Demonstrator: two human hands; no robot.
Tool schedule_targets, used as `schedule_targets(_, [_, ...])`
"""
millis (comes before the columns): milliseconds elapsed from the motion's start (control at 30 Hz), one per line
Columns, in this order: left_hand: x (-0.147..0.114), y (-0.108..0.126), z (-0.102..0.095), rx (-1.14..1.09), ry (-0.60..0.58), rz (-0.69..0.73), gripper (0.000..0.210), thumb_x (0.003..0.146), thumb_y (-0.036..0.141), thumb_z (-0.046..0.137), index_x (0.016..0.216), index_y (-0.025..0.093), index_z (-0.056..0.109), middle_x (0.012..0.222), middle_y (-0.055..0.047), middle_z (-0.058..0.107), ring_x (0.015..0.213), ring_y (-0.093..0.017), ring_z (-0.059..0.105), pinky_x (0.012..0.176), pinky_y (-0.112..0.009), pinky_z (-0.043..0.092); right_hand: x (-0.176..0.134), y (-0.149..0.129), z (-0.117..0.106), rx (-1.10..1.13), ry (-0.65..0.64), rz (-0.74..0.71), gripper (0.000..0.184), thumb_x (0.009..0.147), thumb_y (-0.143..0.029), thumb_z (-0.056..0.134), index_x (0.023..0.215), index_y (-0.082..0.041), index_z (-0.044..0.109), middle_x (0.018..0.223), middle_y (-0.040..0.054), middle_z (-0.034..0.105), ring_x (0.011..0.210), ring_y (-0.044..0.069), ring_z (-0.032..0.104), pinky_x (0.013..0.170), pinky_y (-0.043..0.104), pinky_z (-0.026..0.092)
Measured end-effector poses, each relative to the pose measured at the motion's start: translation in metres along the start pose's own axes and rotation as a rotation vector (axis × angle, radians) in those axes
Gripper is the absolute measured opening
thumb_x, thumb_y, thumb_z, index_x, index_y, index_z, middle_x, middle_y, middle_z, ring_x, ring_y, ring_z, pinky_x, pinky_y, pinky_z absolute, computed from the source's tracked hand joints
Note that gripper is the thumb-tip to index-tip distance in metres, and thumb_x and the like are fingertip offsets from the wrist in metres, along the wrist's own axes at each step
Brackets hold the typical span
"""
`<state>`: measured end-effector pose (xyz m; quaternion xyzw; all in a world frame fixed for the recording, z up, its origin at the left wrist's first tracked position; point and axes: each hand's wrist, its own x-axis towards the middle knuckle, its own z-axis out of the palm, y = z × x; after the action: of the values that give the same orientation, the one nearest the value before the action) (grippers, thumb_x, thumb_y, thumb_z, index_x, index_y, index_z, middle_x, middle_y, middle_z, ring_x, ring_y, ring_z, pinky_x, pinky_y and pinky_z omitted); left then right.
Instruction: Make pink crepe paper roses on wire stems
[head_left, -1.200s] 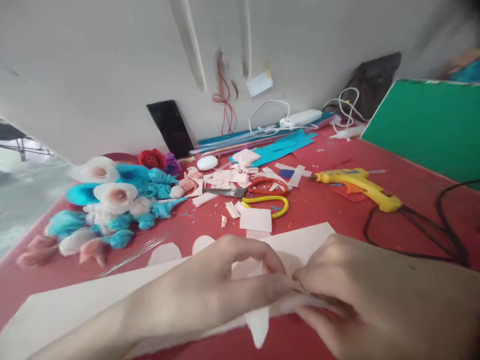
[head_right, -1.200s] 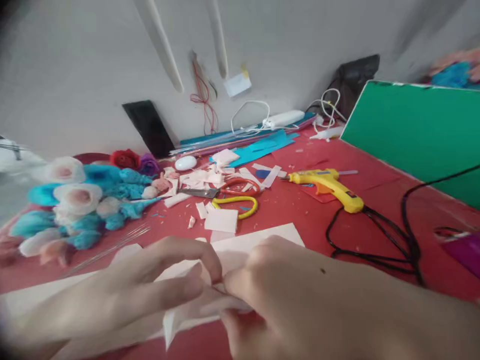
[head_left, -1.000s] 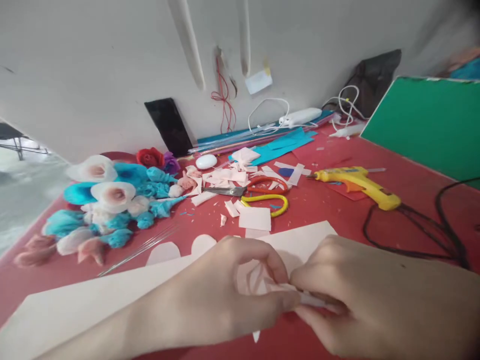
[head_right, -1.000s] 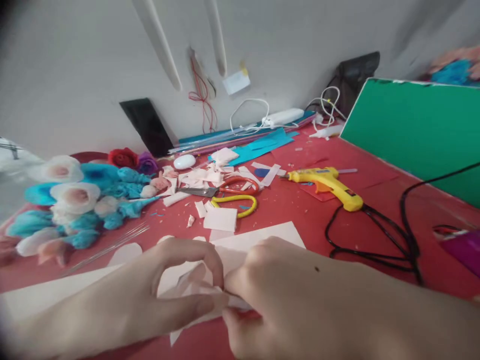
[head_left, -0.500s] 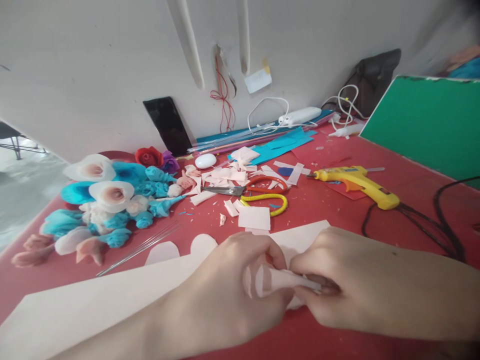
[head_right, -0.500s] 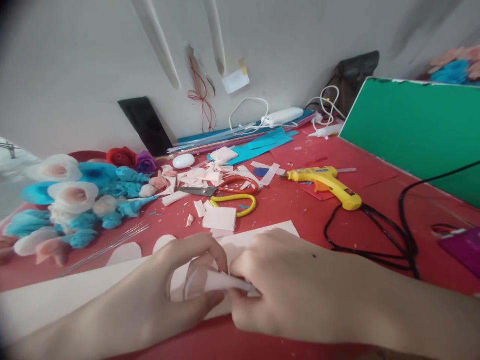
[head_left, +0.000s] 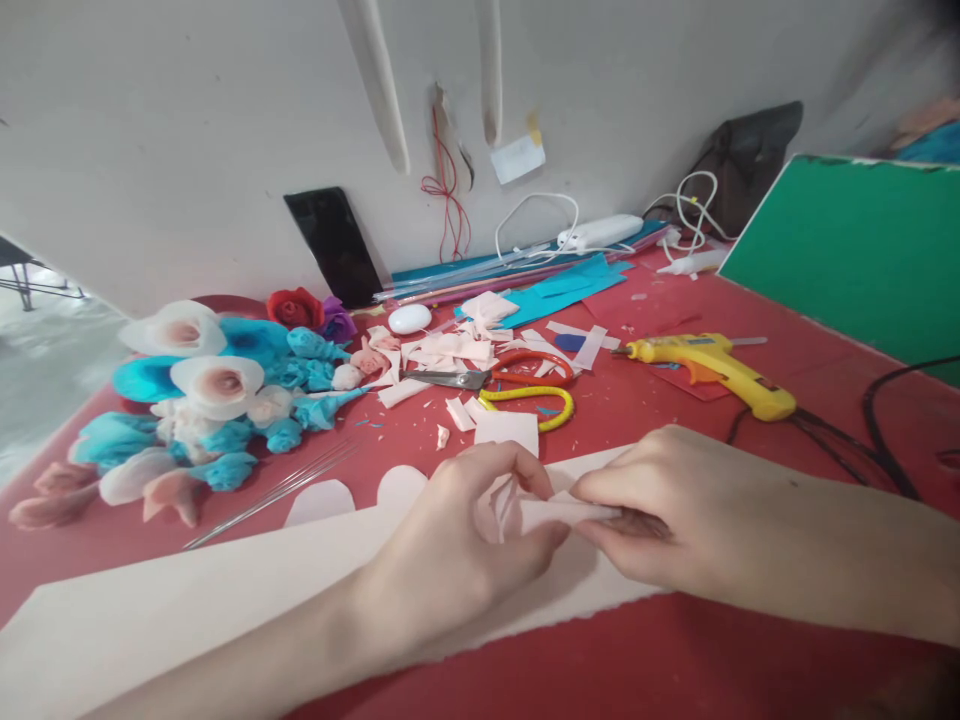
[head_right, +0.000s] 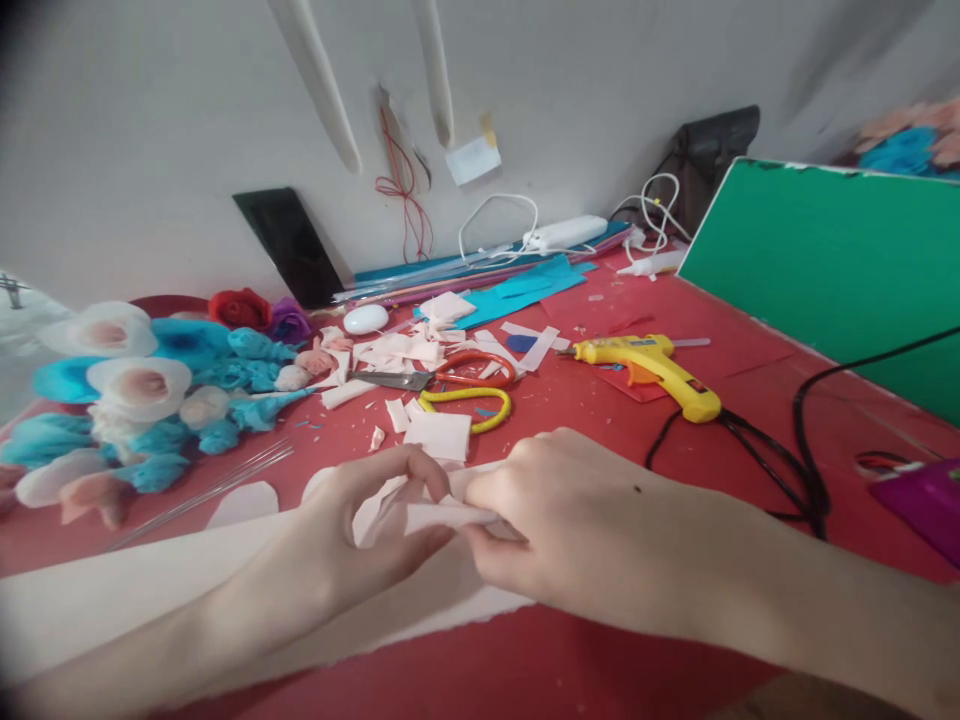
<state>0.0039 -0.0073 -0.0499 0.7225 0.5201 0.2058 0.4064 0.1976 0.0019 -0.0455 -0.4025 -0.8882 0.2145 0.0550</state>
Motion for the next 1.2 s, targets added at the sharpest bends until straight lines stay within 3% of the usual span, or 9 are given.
schedule_targets(200, [-0.004, -0.002, -0.007, 0.12, 0.144, 0.402, 0.028, 0.07, 0.02, 0.062, 0.095, 0.02, 0.05, 0.094, 0.0, 0.058, 0.088, -0.015, 0.054, 0.085, -0.03, 0.04, 0.0, -0.001, -0.002, -0.389, 0.379, -0.346, 0.012, 0.082, -0.016, 0.048, 0.075, -0.017, 0.057, 0.059, -0.0015, 0.054, 0.053, 0.014, 0.048, 0.052, 0.028, 0.027])
schedule_targets(333, [-0.011, 0.007, -0.017, 0.17, 0.192, 0.447, 0.047, 0.069, 0.026, 0.063, 0.11, 0.023, 0.043, 0.105, -0.003, 0.055, 0.098, -0.02, 0.051, 0.085, -0.031, 0.041, 0.001, -0.002, -0.01, -0.653, 0.516, -0.535, 0.017, 0.083, -0.009, 0.043, 0.091, -0.008, 0.057, 0.065, 0.0032, 0.059, 0.056, 0.017, 0.05, 0.054, 0.031, 0.031])
schedule_targets(467, [-0.016, 0.015, -0.022, 0.209, 0.174, 0.383, 0.041, 0.073, 0.024, 0.06, 0.11, 0.027, 0.042, 0.106, -0.001, 0.055, 0.099, -0.018, 0.051, 0.088, -0.031, 0.04, 0.001, -0.005, -0.014, -0.665, 0.529, -0.597, 0.021, 0.087, -0.008, 0.038, 0.098, -0.004, 0.055, 0.064, 0.0039, 0.061, 0.057, 0.018, 0.054, 0.053, 0.033, 0.034])
schedule_targets(767, [-0.018, 0.019, -0.016, 0.205, 0.196, 0.33, 0.033, 0.067, 0.006, 0.048, 0.093, 0.026, 0.051, 0.085, 0.002, 0.06, 0.076, -0.016, 0.054, 0.091, -0.039, 0.038, -0.004, -0.01, -0.011, -0.646, 0.544, -0.596, 0.026, 0.089, -0.006, 0.032, 0.099, -0.004, 0.055, 0.069, 0.0052, 0.064, 0.063, 0.018, 0.058, 0.054, 0.035, 0.038])
schedule_targets(967, [-0.017, 0.022, -0.02, 0.177, 0.181, 0.339, 0.034, 0.067, 0.002, 0.045, 0.09, 0.025, 0.053, 0.083, 0.004, 0.06, 0.076, -0.014, 0.054, 0.093, -0.037, 0.037, -0.007, -0.008, -0.009, -0.646, 0.556, -0.577, 0.027, 0.087, -0.006, 0.033, 0.101, -0.007, 0.056, 0.071, 0.0057, 0.064, 0.065, 0.019, 0.057, 0.054, 0.035, 0.039])
schedule_targets(1200, [-0.018, 0.02, -0.019, 0.175, 0.173, 0.351, 0.027, 0.069, 0.003, 0.046, 0.085, 0.023, 0.051, 0.081, 0.002, 0.057, 0.078, -0.014, 0.054, 0.081, -0.03, 0.042, -0.009, -0.01, -0.01, -0.623, 0.554, -0.569, 0.023, 0.084, -0.005, 0.04, 0.101, -0.007, 0.054, 0.068, 0.006, 0.063, 0.061, 0.02, 0.056, 0.048, 0.035, 0.036])
